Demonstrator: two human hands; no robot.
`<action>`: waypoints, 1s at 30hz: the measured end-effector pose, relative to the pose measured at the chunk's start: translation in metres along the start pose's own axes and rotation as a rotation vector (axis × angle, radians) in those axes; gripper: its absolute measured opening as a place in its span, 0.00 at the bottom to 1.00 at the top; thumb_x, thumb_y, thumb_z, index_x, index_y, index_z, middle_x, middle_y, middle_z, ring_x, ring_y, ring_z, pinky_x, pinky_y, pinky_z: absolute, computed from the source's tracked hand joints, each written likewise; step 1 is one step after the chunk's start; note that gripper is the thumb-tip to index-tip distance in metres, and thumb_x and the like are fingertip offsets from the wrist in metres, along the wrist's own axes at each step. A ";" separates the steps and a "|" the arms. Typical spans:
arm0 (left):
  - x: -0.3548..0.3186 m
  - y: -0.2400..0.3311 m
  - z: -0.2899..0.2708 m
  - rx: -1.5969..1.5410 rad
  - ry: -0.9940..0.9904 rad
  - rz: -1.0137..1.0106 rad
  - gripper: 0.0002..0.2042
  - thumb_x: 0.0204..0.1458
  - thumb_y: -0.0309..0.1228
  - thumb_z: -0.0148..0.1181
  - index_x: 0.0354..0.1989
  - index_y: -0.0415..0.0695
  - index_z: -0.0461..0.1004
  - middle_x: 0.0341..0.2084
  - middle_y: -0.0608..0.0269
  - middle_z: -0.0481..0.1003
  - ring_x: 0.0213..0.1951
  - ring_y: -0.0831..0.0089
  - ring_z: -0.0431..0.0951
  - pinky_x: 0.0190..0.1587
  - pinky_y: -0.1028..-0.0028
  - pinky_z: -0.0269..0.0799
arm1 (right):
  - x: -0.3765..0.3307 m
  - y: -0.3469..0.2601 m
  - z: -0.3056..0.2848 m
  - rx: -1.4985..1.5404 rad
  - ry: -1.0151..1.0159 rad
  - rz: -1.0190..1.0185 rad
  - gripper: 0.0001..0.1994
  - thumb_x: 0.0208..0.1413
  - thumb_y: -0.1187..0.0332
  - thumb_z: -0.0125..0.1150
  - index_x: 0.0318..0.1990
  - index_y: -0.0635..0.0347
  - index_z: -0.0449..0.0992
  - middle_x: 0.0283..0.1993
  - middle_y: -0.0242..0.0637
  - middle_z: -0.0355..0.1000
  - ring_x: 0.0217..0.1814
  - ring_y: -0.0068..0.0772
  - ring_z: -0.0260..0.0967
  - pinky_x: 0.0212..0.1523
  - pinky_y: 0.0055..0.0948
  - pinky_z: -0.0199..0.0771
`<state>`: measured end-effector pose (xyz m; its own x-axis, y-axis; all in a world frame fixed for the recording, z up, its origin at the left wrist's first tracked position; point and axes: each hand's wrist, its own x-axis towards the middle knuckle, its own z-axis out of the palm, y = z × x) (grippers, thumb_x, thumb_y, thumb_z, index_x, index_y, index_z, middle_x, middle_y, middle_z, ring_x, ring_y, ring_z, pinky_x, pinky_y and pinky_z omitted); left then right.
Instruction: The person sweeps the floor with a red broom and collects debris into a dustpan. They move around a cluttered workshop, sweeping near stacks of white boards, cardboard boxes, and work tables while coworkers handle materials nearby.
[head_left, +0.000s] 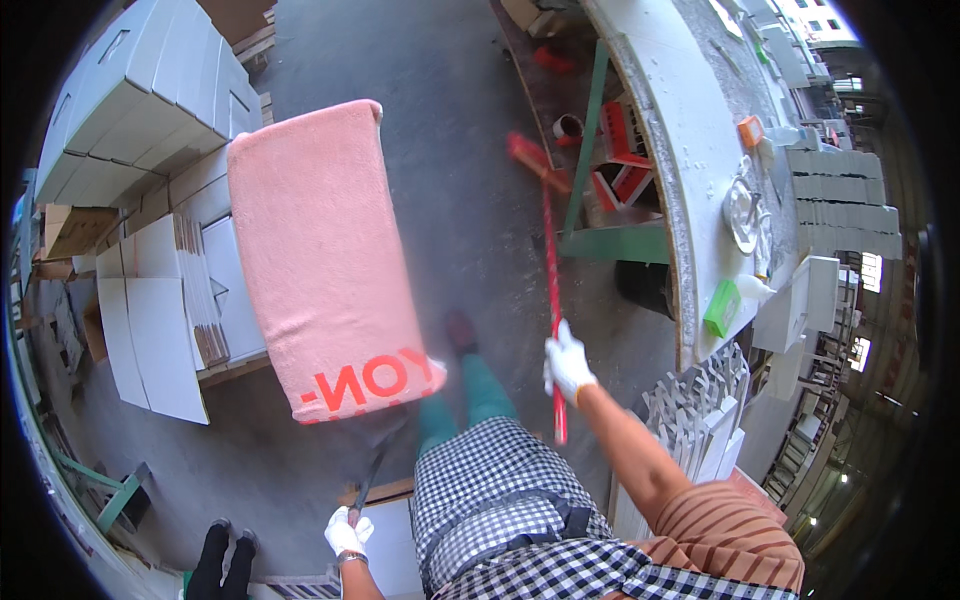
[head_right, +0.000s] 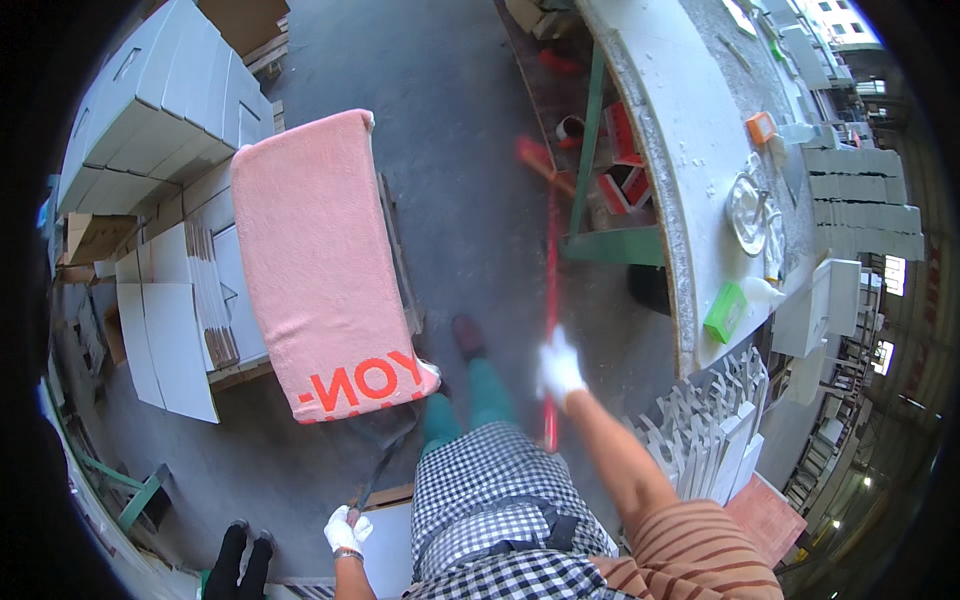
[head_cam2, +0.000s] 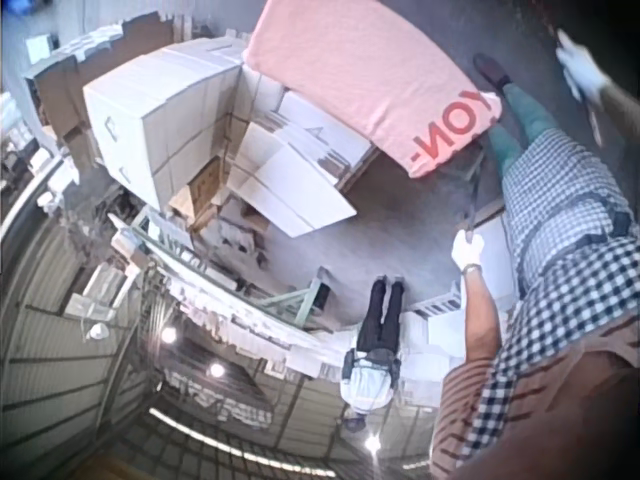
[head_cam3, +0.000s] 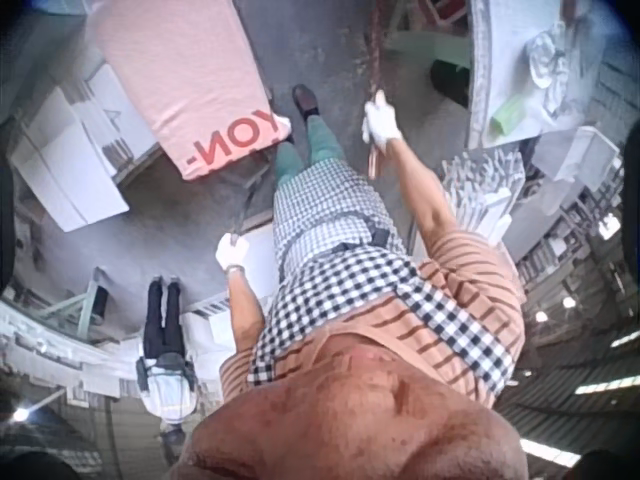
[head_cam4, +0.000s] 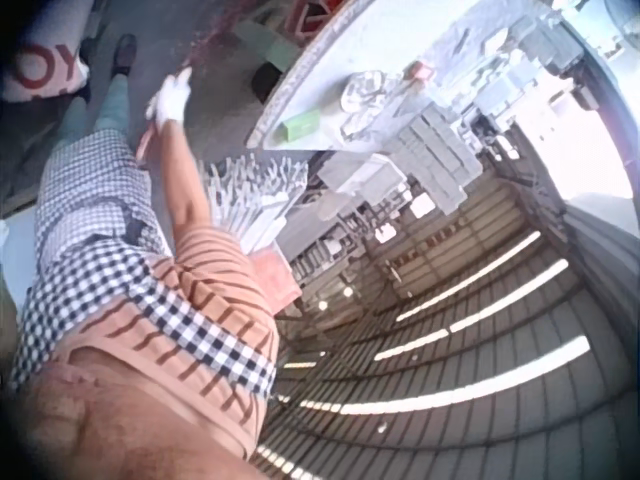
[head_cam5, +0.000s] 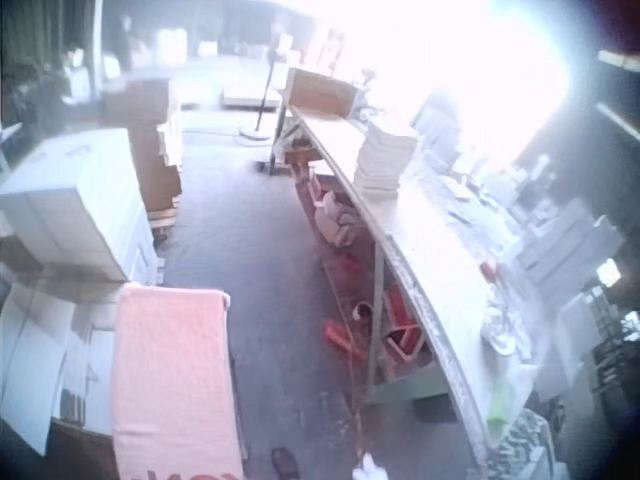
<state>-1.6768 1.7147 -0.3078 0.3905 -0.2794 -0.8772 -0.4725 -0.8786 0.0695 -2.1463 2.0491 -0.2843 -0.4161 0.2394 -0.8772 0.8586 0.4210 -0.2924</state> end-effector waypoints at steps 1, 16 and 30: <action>0.001 0.001 0.001 0.049 -0.024 0.037 0.14 0.63 0.35 0.49 0.54 0.43 0.70 0.24 0.57 0.72 0.16 0.64 0.68 0.20 0.58 0.69 | -0.032 0.015 0.002 0.047 0.000 0.001 0.25 0.68 0.64 0.44 0.71 0.46 0.53 0.18 0.30 0.59 0.11 0.29 0.58 0.11 0.33 0.65; -0.003 0.029 0.019 0.093 -0.091 0.128 0.07 0.58 0.27 0.50 0.37 0.40 0.75 0.20 0.61 0.69 0.11 0.71 0.64 0.09 0.71 0.58 | -0.032 -0.052 -0.016 -0.331 -0.063 -0.327 0.30 0.66 0.63 0.49 0.74 0.44 0.52 0.22 0.32 0.62 0.16 0.25 0.59 0.15 0.29 0.66; -0.030 0.032 0.038 0.477 -0.192 0.300 0.09 0.51 0.27 0.53 0.24 0.34 0.74 0.20 0.57 0.72 0.14 0.63 0.75 0.14 0.65 0.66 | -0.252 0.184 -0.082 -0.516 -0.023 0.189 0.30 0.62 0.59 0.55 0.72 0.37 0.57 0.34 0.46 0.77 0.20 0.32 0.73 0.21 0.34 0.76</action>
<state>-1.7339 1.7099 -0.2974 0.0562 -0.3747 -0.9254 -0.8604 -0.4883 0.1454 -1.9082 2.1377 -0.0862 -0.2574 0.3358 -0.9061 0.6573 0.7482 0.0906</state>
